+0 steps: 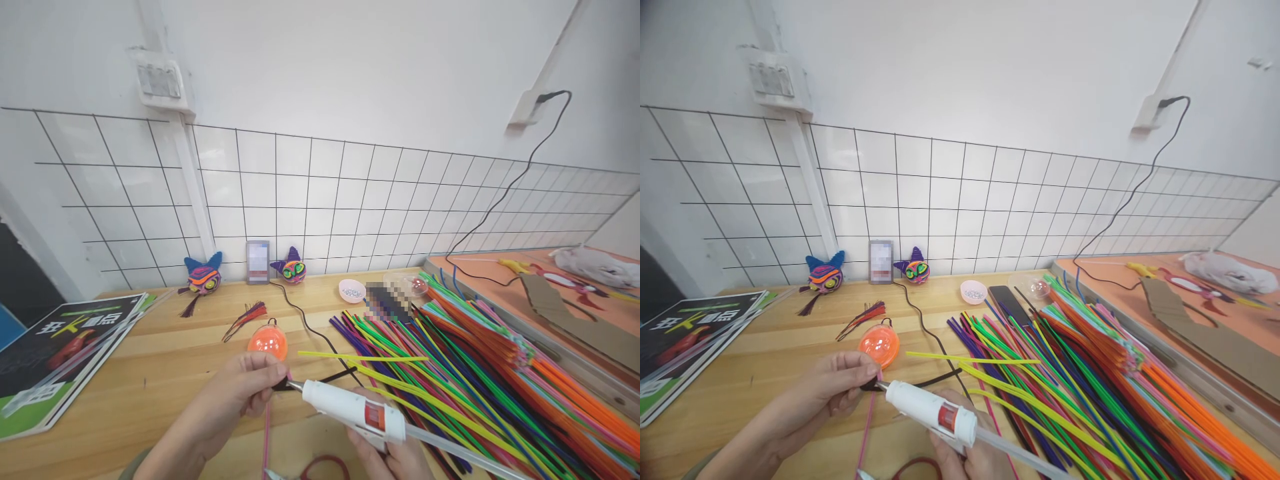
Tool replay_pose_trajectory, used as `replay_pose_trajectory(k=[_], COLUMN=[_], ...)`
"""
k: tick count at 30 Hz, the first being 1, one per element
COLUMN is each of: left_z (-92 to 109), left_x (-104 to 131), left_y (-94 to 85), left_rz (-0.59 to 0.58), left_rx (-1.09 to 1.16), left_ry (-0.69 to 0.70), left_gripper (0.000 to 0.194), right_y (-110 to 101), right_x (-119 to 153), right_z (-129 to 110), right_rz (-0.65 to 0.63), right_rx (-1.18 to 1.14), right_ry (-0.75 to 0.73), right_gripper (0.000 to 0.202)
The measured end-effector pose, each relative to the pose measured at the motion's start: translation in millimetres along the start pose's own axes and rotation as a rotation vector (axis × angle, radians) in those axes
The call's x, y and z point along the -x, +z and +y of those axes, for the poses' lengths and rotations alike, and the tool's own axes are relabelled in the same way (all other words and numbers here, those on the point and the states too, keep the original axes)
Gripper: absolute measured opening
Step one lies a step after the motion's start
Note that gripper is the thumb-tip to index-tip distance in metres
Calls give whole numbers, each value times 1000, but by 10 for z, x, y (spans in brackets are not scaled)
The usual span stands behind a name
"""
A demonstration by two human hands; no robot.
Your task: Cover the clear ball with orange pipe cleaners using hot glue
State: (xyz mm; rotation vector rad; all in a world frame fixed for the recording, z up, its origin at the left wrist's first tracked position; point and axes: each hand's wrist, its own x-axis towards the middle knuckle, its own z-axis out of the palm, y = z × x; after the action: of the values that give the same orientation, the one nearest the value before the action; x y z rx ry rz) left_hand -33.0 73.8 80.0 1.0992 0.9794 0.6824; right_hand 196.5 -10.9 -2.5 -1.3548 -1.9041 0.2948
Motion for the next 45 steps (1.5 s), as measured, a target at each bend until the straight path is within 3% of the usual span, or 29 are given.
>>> replay_pose_trajectory(k=[11, 29, 40, 45], left_z=[2, -2, 19, 17], left_x=[2, 14, 10, 11], left_y=[8, 6, 29, 32], left_rz=[-4, 4, 8, 19], left_rx=[-8, -8, -19, -15], left_ry=[-2, 7, -3, -29], left_gripper=[29, 27, 29, 32], right_y=[-40, 18, -44, 9], right_x=[-19, 20, -40, 9], right_z=[-55, -10, -82, 25], right_rz=[-2, -22, -25, 31], right_rx=[30, -32, -5, 12], right_ry=[-28, 89, 44, -9], right_gripper=[34, 35, 33, 33])
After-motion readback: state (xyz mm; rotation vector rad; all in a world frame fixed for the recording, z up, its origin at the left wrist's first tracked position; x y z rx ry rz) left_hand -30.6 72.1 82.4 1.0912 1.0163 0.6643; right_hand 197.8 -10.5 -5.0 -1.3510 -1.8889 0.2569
